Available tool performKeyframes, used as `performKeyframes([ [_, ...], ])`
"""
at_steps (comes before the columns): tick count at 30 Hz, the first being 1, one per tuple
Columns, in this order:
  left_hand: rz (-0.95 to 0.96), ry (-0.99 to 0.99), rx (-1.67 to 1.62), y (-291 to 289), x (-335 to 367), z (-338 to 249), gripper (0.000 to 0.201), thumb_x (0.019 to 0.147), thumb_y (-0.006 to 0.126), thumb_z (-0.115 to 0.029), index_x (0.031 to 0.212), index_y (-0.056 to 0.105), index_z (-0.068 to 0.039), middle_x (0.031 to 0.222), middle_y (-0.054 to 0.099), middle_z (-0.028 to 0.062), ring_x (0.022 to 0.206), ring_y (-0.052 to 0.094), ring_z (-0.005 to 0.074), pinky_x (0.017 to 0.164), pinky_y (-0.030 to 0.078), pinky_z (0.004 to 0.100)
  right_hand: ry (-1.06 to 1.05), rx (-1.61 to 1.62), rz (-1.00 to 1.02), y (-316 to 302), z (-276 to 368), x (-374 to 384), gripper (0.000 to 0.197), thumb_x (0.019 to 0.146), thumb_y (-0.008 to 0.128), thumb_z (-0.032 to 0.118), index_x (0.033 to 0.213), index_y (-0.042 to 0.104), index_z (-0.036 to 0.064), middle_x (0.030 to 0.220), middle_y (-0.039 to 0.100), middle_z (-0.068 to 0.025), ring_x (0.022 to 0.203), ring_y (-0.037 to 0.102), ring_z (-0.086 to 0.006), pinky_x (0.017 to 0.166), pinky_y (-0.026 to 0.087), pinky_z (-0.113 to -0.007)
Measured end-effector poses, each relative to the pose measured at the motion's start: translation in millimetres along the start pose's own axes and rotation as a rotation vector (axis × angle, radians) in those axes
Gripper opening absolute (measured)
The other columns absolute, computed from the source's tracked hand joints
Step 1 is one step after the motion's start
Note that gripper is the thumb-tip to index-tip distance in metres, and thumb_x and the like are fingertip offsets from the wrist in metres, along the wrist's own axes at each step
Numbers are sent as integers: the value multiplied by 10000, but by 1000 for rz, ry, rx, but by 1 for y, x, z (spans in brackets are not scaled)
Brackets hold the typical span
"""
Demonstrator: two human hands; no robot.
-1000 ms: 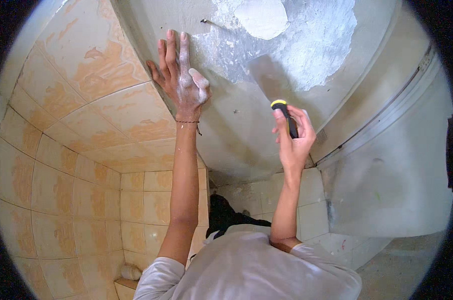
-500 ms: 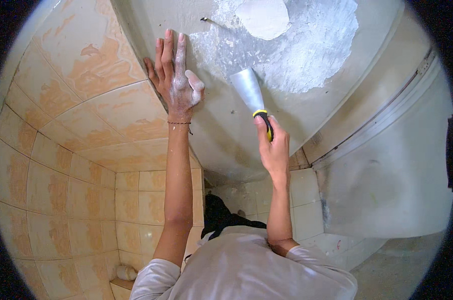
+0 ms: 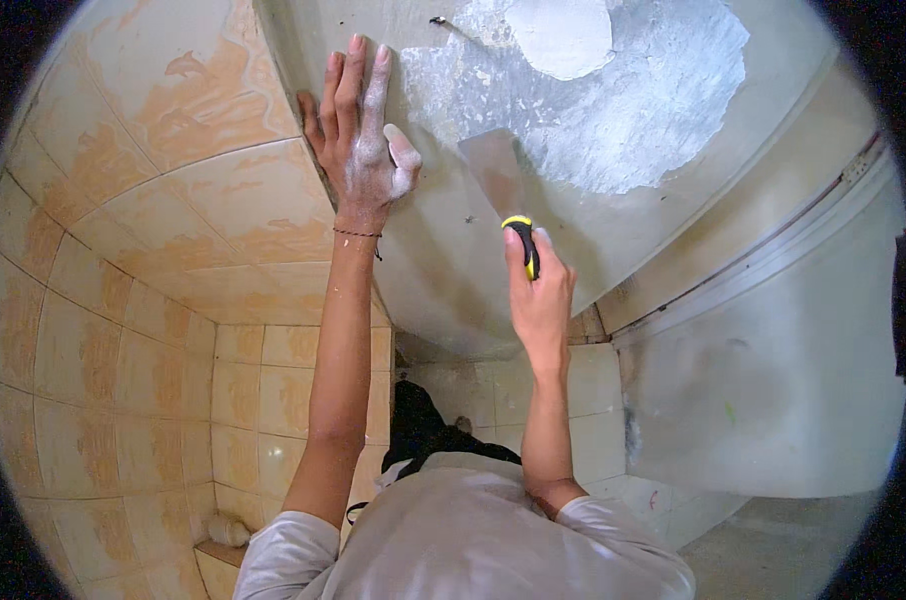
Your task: The person scrapes loose paint and plaster from a wall using a putty knife.
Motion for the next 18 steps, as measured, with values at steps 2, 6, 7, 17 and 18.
performKeyframes([
  [2, 11, -8, 5, -2, 1, 1, 789, 749, 472, -242, 1535, 491, -178, 1625, 410, 29, 1510, 351, 254, 1245, 174, 563, -39, -5, -19, 3, -4, -2, 331, 1044, 606, 285, 975, 633, -38, 724, 601, -233, 635, 579, -373, 588, 446, -434],
  [6, -3, 5, -9, -6, 2, -1, 826, 704, 494, -210, 1530, 499, -179, 1624, 410, 34, 1508, 353, 254, 1247, 178, 560, -26, -6, -45, 8, -15, -9, 306, 1042, 612, 259, 984, 643, -40, 683, 561, -183, 565, 509, -267, 566, 426, -383],
  [7, -2, 0, -7, -6, 3, -1, 826, 704, 494, -210, 1530, 499, -179, 1624, 410, 34, 1508, 353, 254, 1247, 178, 560, -26, -7, -40, 10, -15, -7, 306, 1042, 612, 259, 984, 643, -40, 683, 561, -183, 565, 509, -267, 566, 426, -383],
  [17, 1, -5, 10, -4, 1, 2, 801, 709, 503, -229, 1507, 533, -176, 1610, 431, 26, 1494, 375, 253, 1251, 178, 551, 0, 70, -60, 24, -25, -9, 321, 1057, 595, 277, 926, 617, -15, 636, 515, -52, 569, 472, -123, 534, 379, -330],
  [18, -10, 9, 15, -4, 1, 1, 802, 705, 507, -228, 1505, 535, -178, 1607, 435, 23, 1493, 375, 253, 1252, 179, 550, -17, 89, -63, 26, -26, -8, 322, 1060, 591, 280, 912, 616, -5, 631, 504, -28, 569, 469, -104, 528, 370, -317],
])
Point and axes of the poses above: each hand's wrist, its own x-axis towards the middle knuckle, its own y-axis out of the palm, z = x × y, the point moved 5 cm from there along x, towards the middle knuckle
